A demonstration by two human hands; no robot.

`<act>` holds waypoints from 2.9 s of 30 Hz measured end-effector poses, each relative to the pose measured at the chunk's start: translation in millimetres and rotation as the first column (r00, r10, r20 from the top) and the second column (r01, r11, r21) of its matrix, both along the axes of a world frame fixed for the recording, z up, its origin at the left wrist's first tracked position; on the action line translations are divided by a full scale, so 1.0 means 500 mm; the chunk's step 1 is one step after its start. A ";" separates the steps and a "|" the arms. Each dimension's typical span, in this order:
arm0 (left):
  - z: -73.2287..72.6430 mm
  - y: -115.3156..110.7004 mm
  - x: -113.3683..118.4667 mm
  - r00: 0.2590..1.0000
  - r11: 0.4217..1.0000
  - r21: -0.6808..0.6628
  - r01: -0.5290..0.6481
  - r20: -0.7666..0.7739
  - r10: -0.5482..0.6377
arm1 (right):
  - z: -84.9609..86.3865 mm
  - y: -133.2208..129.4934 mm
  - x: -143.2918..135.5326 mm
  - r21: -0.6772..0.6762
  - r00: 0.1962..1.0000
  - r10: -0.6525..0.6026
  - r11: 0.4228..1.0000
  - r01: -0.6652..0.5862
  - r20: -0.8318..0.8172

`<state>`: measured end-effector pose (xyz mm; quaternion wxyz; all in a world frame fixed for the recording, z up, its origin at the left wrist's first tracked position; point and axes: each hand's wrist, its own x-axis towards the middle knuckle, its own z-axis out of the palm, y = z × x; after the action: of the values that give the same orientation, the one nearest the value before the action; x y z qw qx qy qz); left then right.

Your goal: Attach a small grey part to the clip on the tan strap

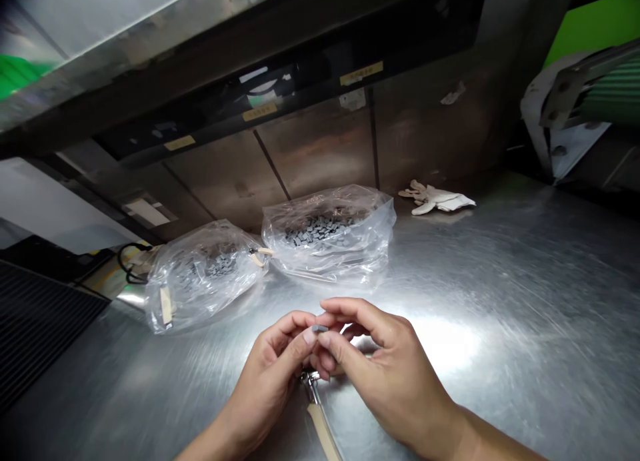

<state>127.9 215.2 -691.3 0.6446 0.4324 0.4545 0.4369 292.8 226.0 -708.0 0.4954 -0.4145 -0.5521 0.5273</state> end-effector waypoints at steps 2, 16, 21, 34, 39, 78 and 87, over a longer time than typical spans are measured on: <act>0.002 -0.001 0.000 1.000 1.000 0.023 -0.009 -0.009 0.009 | 0.001 0.000 0.000 0.020 0.999 -0.029 0.999 0.028 0.014; 0.008 0.003 0.008 0.997 0.996 0.049 -0.075 -0.001 0.076 | 0.008 0.000 0.007 0.170 0.972 0.002 0.985 -0.043 0.234; 0.009 0.001 0.004 0.997 0.997 0.042 -0.071 -0.012 0.071 | 0.017 0.002 0.004 0.039 0.986 0.133 0.990 -0.138 0.098; 0.008 0.000 0.000 0.997 0.998 0.008 -0.069 0.033 0.069 | 0.025 0.010 0.007 -0.103 0.966 0.211 0.968 -0.228 -0.148; 0.011 0.000 -0.001 0.996 0.997 0.020 -0.069 0.050 0.068 | 0.025 0.012 0.005 -0.114 0.962 0.213 0.966 -0.234 -0.169; -0.013 0.005 -0.008 1.000 1.000 -0.014 -0.009 0.010 0.009 | 0.028 0.010 0.005 -0.191 0.979 0.121 0.970 -0.151 -0.162; -0.010 0.003 -0.004 0.999 0.999 -0.013 -0.030 -0.013 0.030 | 0.030 0.013 0.007 -0.197 0.987 0.116 0.971 -0.136 -0.112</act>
<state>125.8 216.8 -696.3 0.6380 0.4242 0.4677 0.4408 296.1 232.8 -692.8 0.4426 -0.4004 -0.4948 0.6316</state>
